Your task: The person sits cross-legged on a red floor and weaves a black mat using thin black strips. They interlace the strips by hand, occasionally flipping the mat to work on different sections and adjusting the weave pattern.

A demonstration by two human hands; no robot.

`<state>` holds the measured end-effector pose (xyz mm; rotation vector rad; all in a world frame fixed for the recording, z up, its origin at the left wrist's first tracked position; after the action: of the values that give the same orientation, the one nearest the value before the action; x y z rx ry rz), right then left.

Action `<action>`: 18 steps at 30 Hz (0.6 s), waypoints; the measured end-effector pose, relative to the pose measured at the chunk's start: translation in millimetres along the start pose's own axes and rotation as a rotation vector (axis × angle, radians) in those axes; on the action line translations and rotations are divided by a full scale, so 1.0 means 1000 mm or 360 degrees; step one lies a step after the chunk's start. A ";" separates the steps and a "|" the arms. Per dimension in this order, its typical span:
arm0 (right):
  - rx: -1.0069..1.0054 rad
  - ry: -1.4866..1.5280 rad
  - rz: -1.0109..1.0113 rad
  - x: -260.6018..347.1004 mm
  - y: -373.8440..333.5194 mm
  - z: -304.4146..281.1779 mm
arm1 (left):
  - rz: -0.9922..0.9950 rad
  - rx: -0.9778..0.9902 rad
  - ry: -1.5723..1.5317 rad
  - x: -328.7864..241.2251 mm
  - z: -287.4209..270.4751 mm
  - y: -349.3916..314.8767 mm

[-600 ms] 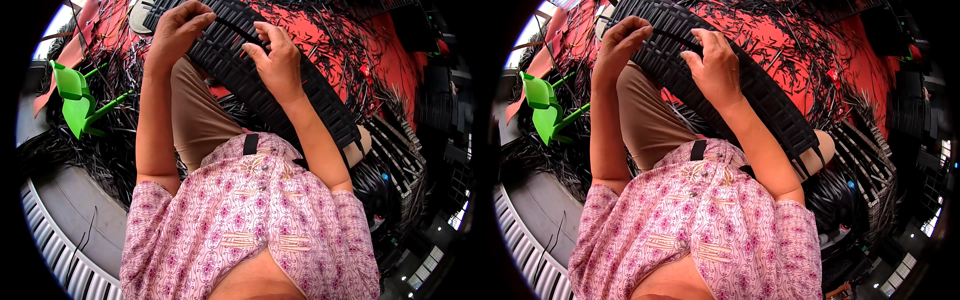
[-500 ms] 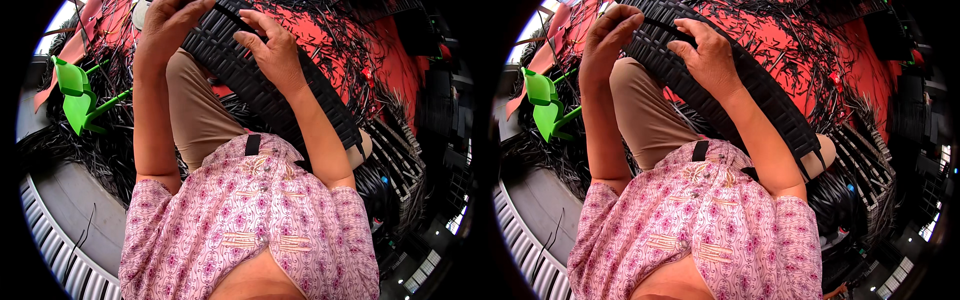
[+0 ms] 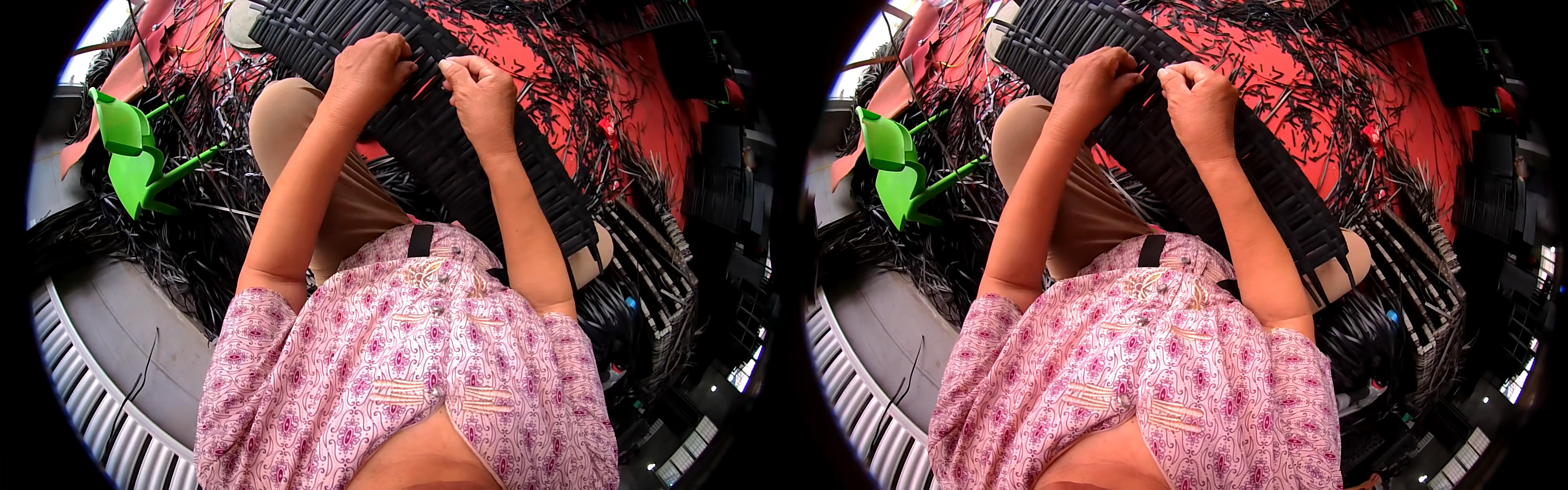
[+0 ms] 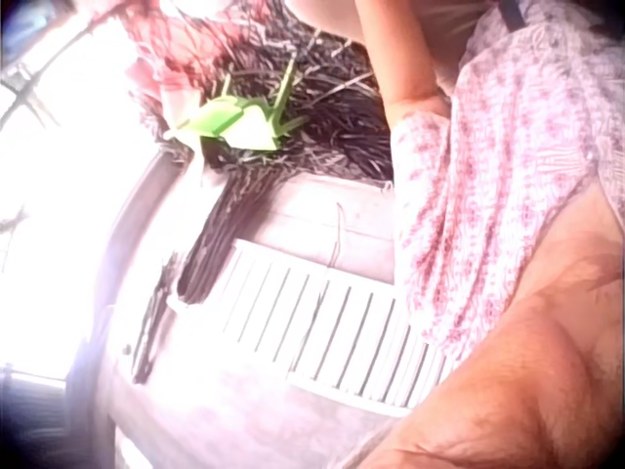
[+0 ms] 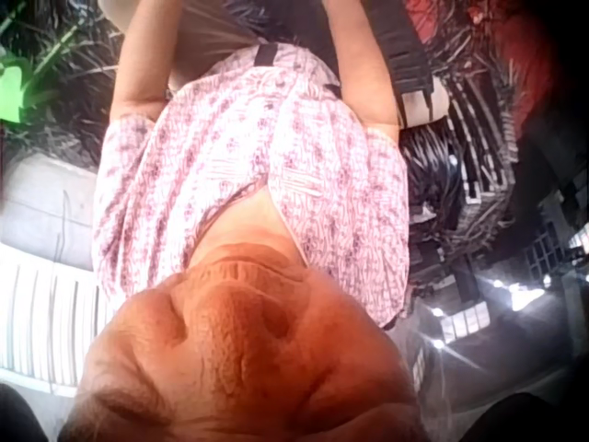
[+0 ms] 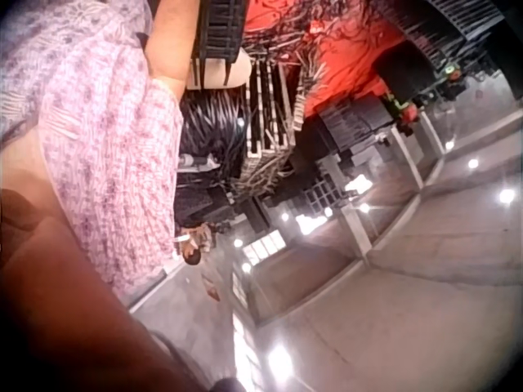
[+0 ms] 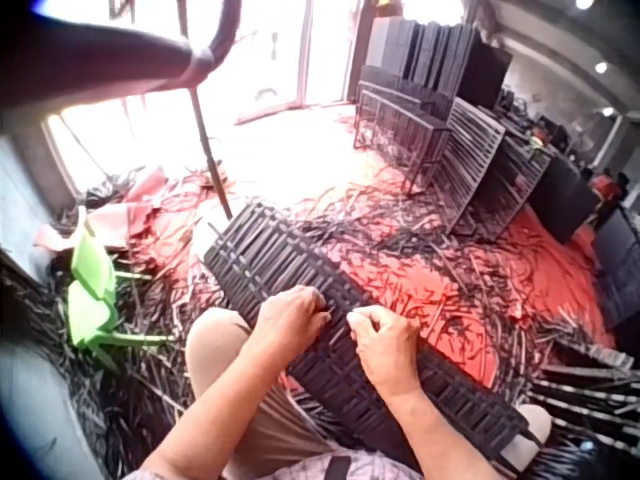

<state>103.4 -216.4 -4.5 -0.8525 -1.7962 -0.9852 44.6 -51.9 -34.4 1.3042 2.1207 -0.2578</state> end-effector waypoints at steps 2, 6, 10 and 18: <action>-0.0022 -0.0034 -0.0016 -0.007 -0.001 0.000 | -0.0034 0.0000 0.0072 -0.006 0.001 0.000; -0.0048 -0.0309 -0.0231 -0.019 -0.002 0.001 | 0.0025 0.0038 -0.0046 0.002 0.004 0.005; 0.0074 -0.0542 -0.0268 -0.016 -0.002 0.001 | 0.0048 0.0060 -0.0191 0.008 0.006 0.006; 0.0210 -0.0911 -0.0390 -0.010 0.004 0.013 | 0.0048 0.0091 -0.0301 0.014 0.009 0.007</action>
<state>105.6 -204.2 -16.7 -0.9046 -2.4713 -0.8069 50.1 -43.0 -48.9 1.2900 1.9463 -0.4151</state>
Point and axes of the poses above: each hand's wrist, its own y-axis towards the middle knuckle, its own z-axis out of the palm, x = y × z, the point moved 1 cm from there along y, towards the middle knuckle, and after that the axes turned 14 degrees about -z, right-handed, at the moved point
